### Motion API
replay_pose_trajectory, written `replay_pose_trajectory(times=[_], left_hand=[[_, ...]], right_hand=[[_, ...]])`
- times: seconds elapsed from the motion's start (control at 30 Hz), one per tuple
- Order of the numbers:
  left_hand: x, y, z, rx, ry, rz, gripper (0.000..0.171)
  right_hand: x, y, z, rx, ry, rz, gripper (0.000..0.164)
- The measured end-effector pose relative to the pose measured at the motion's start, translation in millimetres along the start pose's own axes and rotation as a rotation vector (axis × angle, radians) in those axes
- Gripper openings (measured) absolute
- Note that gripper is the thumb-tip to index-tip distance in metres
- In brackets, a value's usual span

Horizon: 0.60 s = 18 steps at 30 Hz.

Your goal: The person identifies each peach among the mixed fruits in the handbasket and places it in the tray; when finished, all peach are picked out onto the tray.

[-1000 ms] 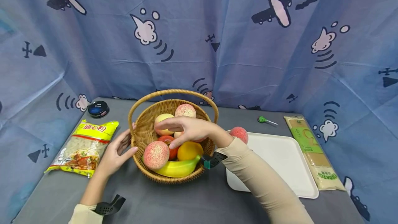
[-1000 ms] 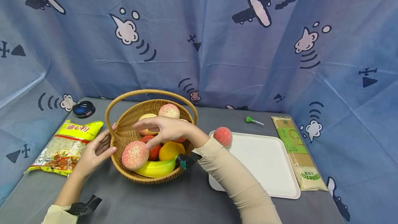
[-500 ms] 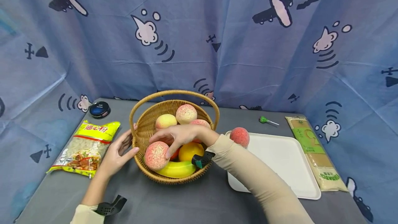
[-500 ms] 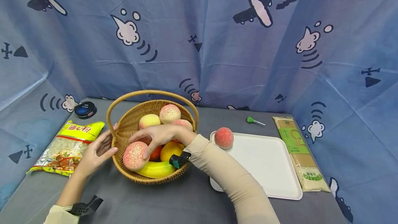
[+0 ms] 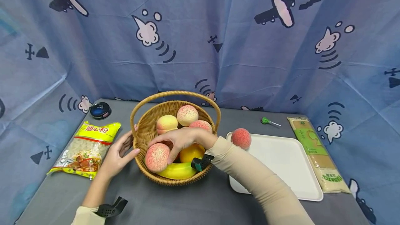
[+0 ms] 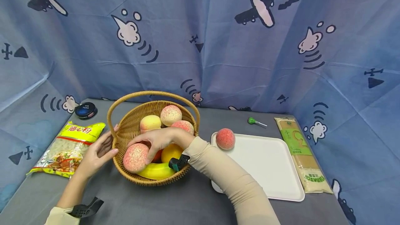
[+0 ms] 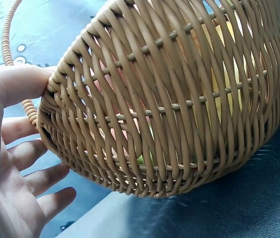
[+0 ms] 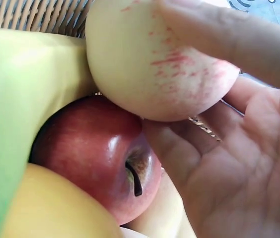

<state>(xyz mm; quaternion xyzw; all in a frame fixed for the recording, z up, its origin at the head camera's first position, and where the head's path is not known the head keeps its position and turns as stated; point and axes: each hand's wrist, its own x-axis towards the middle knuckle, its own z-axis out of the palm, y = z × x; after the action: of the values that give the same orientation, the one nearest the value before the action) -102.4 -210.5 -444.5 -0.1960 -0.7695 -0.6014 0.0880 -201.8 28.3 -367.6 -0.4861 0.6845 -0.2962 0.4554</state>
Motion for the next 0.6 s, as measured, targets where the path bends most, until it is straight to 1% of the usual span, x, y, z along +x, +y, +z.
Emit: replay_pose_trajectory(times=[0.2, 0.27, 0.4, 0.6], left_hand=[[-0.7, 0.0, -0.7, 0.026, 0.009, -0.047, 0.063], [-0.6, 0.3, -0.9, 0.031, 0.01, -0.053, 0.063], [0.5, 1.3, -0.7, 0.018, 0.01, -0.032, 0.063], [0.7, 1.5, -0.2, 0.008, 0.01, -0.008, 0.063]], right_hand=[[-1, 0, 2, -0.036, 0.042, -0.024, 0.074], [-2, 0, 2, -0.04, 0.062, -0.035, 0.072], [-8, -3, 3, -0.059, 0.13, -0.053, 0.07], [-24, -9, 4, -0.074, 0.25, -0.074, 0.066]])
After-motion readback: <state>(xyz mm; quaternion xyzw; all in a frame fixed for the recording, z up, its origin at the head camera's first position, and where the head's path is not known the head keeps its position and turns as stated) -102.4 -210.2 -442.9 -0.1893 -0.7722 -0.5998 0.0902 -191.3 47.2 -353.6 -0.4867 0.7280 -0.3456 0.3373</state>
